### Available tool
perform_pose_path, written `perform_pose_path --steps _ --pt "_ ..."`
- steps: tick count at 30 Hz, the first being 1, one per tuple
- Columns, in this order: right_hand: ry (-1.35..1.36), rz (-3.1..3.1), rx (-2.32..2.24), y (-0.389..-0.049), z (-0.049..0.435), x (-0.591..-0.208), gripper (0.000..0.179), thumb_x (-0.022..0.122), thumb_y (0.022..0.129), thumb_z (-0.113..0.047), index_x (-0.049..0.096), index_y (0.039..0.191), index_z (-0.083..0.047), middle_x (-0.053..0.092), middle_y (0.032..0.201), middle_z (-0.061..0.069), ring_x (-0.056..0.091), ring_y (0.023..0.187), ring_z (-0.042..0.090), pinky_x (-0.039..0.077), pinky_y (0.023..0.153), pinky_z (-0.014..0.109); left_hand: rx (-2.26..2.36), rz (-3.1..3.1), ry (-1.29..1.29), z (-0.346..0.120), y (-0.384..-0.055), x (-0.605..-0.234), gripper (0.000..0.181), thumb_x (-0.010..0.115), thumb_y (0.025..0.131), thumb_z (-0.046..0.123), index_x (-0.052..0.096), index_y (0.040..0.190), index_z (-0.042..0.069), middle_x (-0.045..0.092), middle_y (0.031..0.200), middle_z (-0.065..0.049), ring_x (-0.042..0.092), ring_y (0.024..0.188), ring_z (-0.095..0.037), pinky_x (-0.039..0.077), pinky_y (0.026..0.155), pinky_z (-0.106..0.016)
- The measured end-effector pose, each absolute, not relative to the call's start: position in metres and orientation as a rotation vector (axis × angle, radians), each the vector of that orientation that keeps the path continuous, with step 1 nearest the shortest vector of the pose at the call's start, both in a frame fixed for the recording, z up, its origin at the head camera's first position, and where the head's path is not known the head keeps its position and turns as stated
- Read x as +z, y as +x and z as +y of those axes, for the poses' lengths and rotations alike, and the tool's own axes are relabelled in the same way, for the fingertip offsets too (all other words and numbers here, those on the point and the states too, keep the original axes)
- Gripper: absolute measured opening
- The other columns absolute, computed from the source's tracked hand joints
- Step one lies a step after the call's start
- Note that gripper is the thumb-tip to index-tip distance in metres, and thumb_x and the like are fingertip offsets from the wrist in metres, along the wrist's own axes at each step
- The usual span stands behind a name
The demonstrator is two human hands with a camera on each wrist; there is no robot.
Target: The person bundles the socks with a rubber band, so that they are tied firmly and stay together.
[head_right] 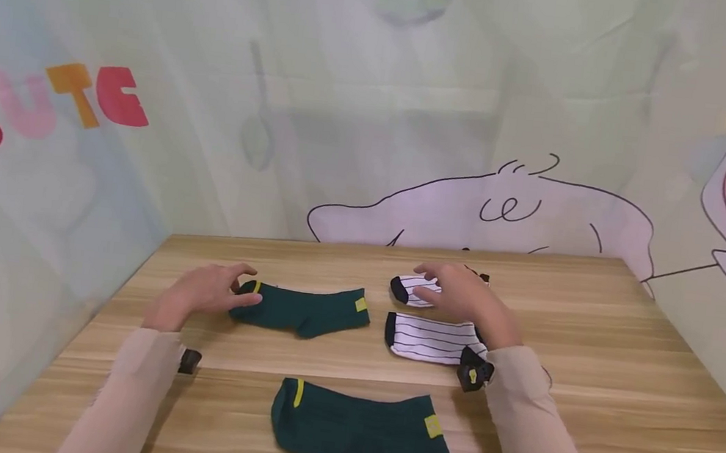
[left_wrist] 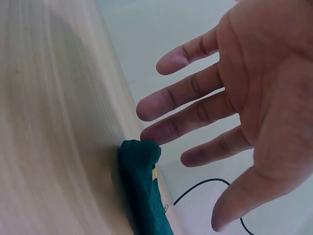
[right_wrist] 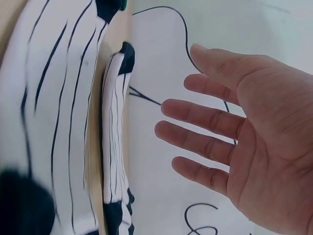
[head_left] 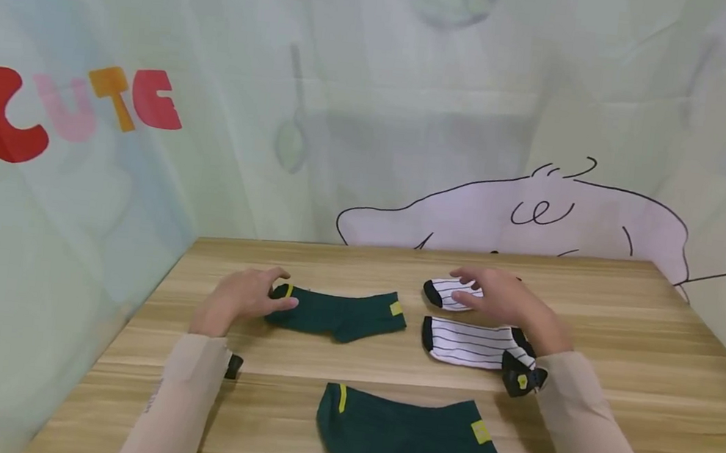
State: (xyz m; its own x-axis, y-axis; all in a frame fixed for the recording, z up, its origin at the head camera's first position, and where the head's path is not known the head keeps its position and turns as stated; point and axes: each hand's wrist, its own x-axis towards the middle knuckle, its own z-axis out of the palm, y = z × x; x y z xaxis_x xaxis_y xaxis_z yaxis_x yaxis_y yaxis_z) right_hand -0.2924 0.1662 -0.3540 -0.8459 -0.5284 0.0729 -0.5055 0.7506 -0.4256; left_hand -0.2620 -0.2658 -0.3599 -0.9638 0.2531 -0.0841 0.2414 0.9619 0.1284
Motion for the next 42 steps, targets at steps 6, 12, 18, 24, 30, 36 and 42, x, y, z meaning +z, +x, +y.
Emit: perform_pose_path --steps 6,12,18,24,30,36,42 --pt "-0.87 2.87 -0.667 -0.295 0.153 -0.351 0.044 0.063 0.1 -0.027 0.058 0.137 -0.004 0.064 0.127 0.018 0.061 0.116 0.035 0.048 0.096 0.053 0.164 3.004 0.363 -0.264 -0.264 -0.362 0.063 0.067 0.093 0.047 0.055 0.138 0.006 0.068 0.107 -0.015 0.064 0.093 -0.029 0.051 0.084 -0.052" --pt "-0.889 2.848 -0.67 -0.297 0.139 -0.347 0.044 0.062 0.101 -0.029 0.058 0.138 -0.006 0.066 0.124 0.018 0.063 0.11 0.034 0.05 0.093 0.052 0.106 3.006 0.326 -0.266 -0.266 -0.368 0.058 0.072 0.091 0.041 0.058 0.135 0.005 0.068 0.111 -0.016 0.065 0.098 -0.031 0.051 0.085 -0.053" --pt "-0.91 2.861 -0.694 -0.299 0.125 -0.351 0.041 0.063 0.1 -0.03 0.06 0.134 -0.008 0.068 0.12 0.016 0.066 0.104 0.029 0.051 0.091 0.049 0.126 3.014 0.292 -0.269 -0.264 -0.37 0.053 0.072 0.093 0.035 0.059 0.133 0.003 0.068 0.099 -0.011 0.065 0.091 -0.027 0.053 0.081 -0.049" --pt "-0.941 2.858 -0.735 -0.298 0.116 -0.356 0.038 0.065 0.099 -0.026 0.062 0.132 -0.007 0.07 0.116 0.014 0.066 0.103 0.027 0.052 0.091 0.048 0.157 3.016 0.284 -0.269 -0.263 -0.372 0.055 0.073 0.092 0.033 0.058 0.132 0.0 0.068 0.103 -0.014 0.065 0.094 -0.029 0.053 0.082 -0.05" --pt "-0.933 2.872 -0.741 -0.296 0.113 -0.363 0.037 0.065 0.098 -0.026 0.063 0.13 -0.005 0.071 0.113 0.012 0.067 0.104 0.028 0.051 0.091 0.048 0.165 3.014 0.275 -0.268 -0.266 -0.38 0.057 0.075 0.091 0.032 0.057 0.132 -0.004 0.063 0.125 -0.024 0.061 0.113 -0.041 0.049 0.092 -0.055" --pt "-0.874 2.882 -0.725 -0.297 0.108 -0.371 0.036 0.065 0.098 -0.027 0.065 0.128 -0.006 0.072 0.111 0.012 0.068 0.101 0.026 0.053 0.088 0.046 0.182 3.018 0.287 -0.266 -0.266 -0.381 0.057 0.075 0.091 0.032 0.056 0.131 -0.004 0.064 0.124 -0.025 0.062 0.111 -0.041 0.05 0.09 -0.055" --pt "-0.888 2.9 -0.679 -0.3 0.099 -0.377 0.034 0.065 0.098 -0.027 0.066 0.125 -0.007 0.073 0.107 0.01 0.069 0.094 0.022 0.055 0.082 0.042 0.217 3.013 0.309 -0.267 -0.265 -0.377 0.049 0.076 0.09 0.03 0.058 0.122 -0.004 0.066 0.113 -0.019 0.064 0.1 -0.034 0.051 0.085 -0.05"
